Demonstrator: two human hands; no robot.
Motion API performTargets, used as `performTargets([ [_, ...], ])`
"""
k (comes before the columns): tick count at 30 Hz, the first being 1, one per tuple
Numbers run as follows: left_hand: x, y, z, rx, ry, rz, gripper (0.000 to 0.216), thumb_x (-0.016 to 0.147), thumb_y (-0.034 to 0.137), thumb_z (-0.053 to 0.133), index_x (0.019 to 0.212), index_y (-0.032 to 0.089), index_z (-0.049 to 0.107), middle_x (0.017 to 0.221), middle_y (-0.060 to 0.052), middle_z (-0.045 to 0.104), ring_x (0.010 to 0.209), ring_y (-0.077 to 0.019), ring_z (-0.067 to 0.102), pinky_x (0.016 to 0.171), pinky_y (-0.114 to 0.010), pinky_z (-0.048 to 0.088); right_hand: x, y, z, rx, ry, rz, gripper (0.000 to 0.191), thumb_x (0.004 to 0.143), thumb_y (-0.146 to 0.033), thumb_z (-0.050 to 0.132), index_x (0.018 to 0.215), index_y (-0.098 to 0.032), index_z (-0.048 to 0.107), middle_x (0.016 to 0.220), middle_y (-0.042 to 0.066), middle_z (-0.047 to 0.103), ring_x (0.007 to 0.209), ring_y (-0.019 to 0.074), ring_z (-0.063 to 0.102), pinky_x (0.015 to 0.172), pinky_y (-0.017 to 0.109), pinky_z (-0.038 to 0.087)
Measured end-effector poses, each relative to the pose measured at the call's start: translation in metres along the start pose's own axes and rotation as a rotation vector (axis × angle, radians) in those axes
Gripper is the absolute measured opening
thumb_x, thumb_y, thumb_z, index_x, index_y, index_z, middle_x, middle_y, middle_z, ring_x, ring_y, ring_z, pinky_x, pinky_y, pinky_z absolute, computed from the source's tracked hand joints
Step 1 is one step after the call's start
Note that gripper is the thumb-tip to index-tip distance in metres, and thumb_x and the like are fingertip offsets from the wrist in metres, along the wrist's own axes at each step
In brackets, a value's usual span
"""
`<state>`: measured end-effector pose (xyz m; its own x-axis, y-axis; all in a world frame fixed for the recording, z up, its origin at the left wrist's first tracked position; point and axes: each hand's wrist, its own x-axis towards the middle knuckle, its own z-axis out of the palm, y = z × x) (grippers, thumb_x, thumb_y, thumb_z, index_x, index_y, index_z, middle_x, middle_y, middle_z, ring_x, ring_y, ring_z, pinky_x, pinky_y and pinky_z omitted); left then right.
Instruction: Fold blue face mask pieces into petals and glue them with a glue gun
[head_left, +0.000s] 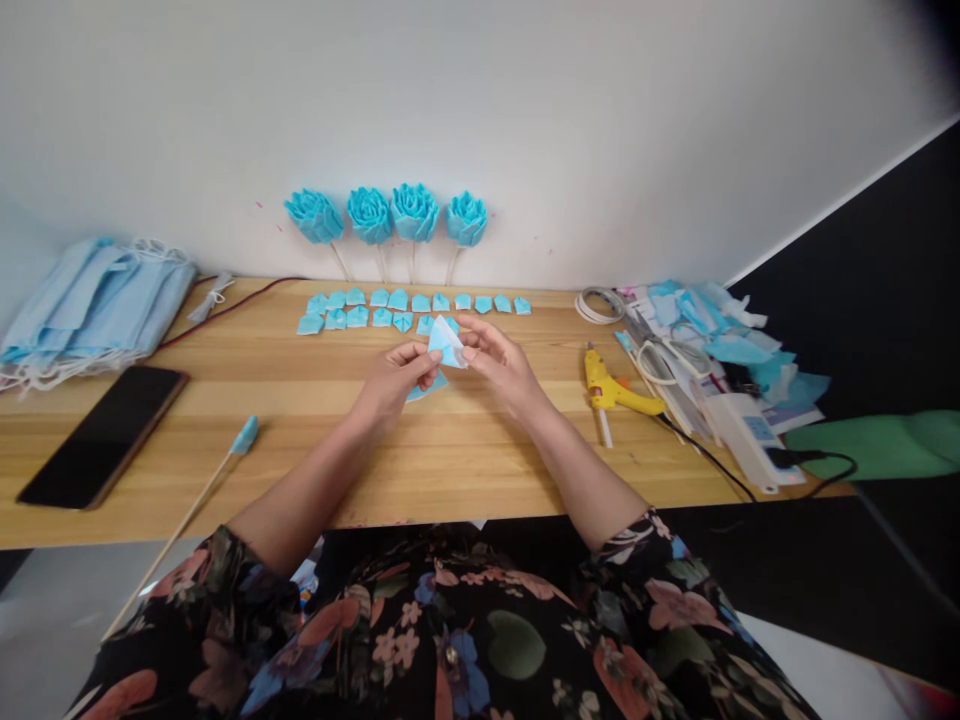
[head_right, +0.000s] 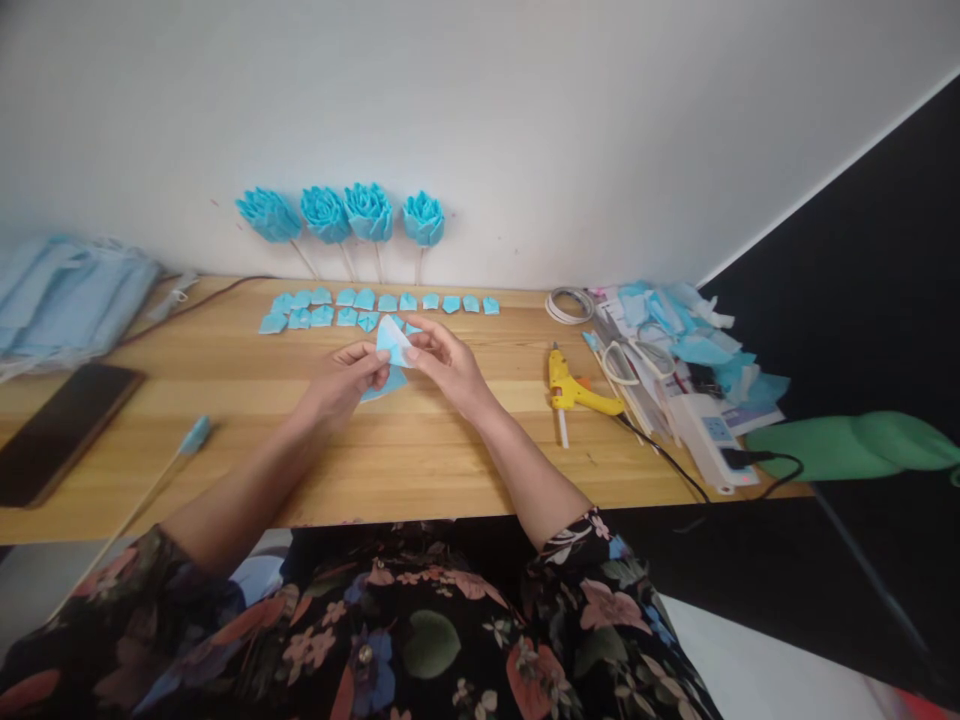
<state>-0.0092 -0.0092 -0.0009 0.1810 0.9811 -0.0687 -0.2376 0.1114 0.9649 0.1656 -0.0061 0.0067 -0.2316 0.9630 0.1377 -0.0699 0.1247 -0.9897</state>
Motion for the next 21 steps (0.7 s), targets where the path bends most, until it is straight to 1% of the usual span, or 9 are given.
performTargets([
  [3, -0.001, 0.0, 0.001, 0.073, 0.001, 0.027, 0.03, 0.071, 0.04, 0.074, 0.06, 0.017, 0.059, 0.055, 0.002, 0.054, 0.052, -0.0083, 0.044, 0.054, -0.024, 0.036, 0.001, 0.004, 0.0, 0.017, -0.025, -0.007, 0.055, 0.077, -0.044, 0.071, 0.126, -0.024, 0.058, 0.103, 0.005, 0.069, 0.099, 0.0206, 0.063, 0.091, 0.036, 0.048],
  [7, -0.002, -0.001, 0.002, 0.171, 0.001, 0.053, 0.03, 0.071, 0.041, 0.074, 0.06, 0.017, 0.059, 0.056, 0.002, 0.054, 0.052, -0.0085, 0.043, 0.054, -0.024, 0.035, 0.002, 0.008, 0.0, -0.038, -0.024, -0.012, 0.055, 0.077, -0.043, 0.07, 0.126, -0.023, 0.058, 0.103, 0.005, 0.069, 0.097, 0.0207, 0.063, 0.088, 0.034, 0.049],
  [11, -0.001, -0.004, 0.001, 0.224, -0.014, 0.074, 0.03, 0.072, 0.041, 0.074, 0.061, 0.017, 0.06, 0.057, 0.002, 0.053, 0.053, -0.0084, 0.043, 0.054, -0.024, 0.034, 0.002, 0.009, 0.0, -0.07, -0.022, -0.025, 0.05, 0.078, -0.037, 0.067, 0.124, -0.022, 0.059, 0.095, 0.002, 0.069, 0.089, 0.019, 0.063, 0.083, 0.033, 0.049],
  [12, -0.001, -0.005, 0.001, 0.225, -0.002, 0.075, 0.028, 0.072, 0.042, 0.073, 0.065, 0.017, 0.062, 0.058, 0.002, 0.054, 0.053, -0.0085, 0.044, 0.053, -0.024, 0.035, 0.002, 0.009, 0.0, -0.076, -0.022, -0.034, 0.048, 0.078, -0.035, 0.067, 0.124, -0.021, 0.059, 0.093, 0.002, 0.069, 0.088, 0.0186, 0.063, 0.083, 0.032, 0.049],
  [14, 0.0, -0.006, 0.001, 0.209, 0.023, 0.067, 0.027, 0.073, 0.043, 0.073, 0.083, 0.018, 0.068, 0.059, 0.003, 0.056, 0.052, -0.009, 0.046, 0.054, -0.024, 0.037, 0.002, 0.01, 0.0, -0.077, -0.024, -0.053, 0.047, 0.078, -0.031, 0.066, 0.123, -0.021, 0.059, 0.092, 0.001, 0.069, 0.088, 0.018, 0.063, 0.084, 0.032, 0.048],
  [16, 0.001, -0.006, 0.001, 0.192, 0.02, 0.05, 0.038, 0.072, 0.044, 0.074, 0.1, 0.02, 0.068, 0.062, 0.003, 0.059, 0.053, -0.0095, 0.048, 0.054, -0.024, 0.039, 0.002, 0.012, 0.0, -0.066, -0.03, -0.065, 0.046, 0.078, -0.029, 0.066, 0.123, -0.02, 0.058, 0.093, 0.001, 0.068, 0.088, 0.0175, 0.063, 0.084, 0.032, 0.048],
  [17, 0.0, -0.006, 0.001, 0.193, 0.008, 0.043, 0.04, 0.071, 0.045, 0.075, 0.102, 0.02, 0.068, 0.064, 0.003, 0.06, 0.054, -0.0095, 0.049, 0.054, -0.024, 0.039, 0.002, 0.013, 0.001, -0.062, -0.031, -0.069, 0.046, 0.078, -0.028, 0.066, 0.123, -0.02, 0.058, 0.092, 0.001, 0.068, 0.087, 0.0174, 0.063, 0.084, 0.032, 0.048],
  [18, 0.0, -0.005, 0.001, 0.199, -0.004, 0.038, 0.038, 0.071, 0.045, 0.075, 0.098, 0.019, 0.069, 0.065, 0.003, 0.06, 0.054, -0.0092, 0.048, 0.054, -0.023, 0.039, 0.002, 0.014, 0.001, -0.061, -0.031, -0.071, 0.046, 0.078, -0.028, 0.066, 0.123, -0.021, 0.059, 0.091, 0.001, 0.068, 0.086, 0.0173, 0.063, 0.084, 0.032, 0.048],
  [21, 0.0, -0.003, 0.001, 0.202, 0.01, 0.037, 0.028, 0.071, 0.043, 0.075, 0.073, 0.016, 0.068, 0.06, 0.002, 0.057, 0.053, -0.0078, 0.045, 0.054, -0.023, 0.037, 0.001, 0.014, 0.0, -0.059, -0.042, -0.074, 0.046, 0.079, -0.032, 0.068, 0.123, -0.022, 0.059, 0.087, 0.0, 0.067, 0.082, 0.0169, 0.063, 0.08, 0.032, 0.05],
])
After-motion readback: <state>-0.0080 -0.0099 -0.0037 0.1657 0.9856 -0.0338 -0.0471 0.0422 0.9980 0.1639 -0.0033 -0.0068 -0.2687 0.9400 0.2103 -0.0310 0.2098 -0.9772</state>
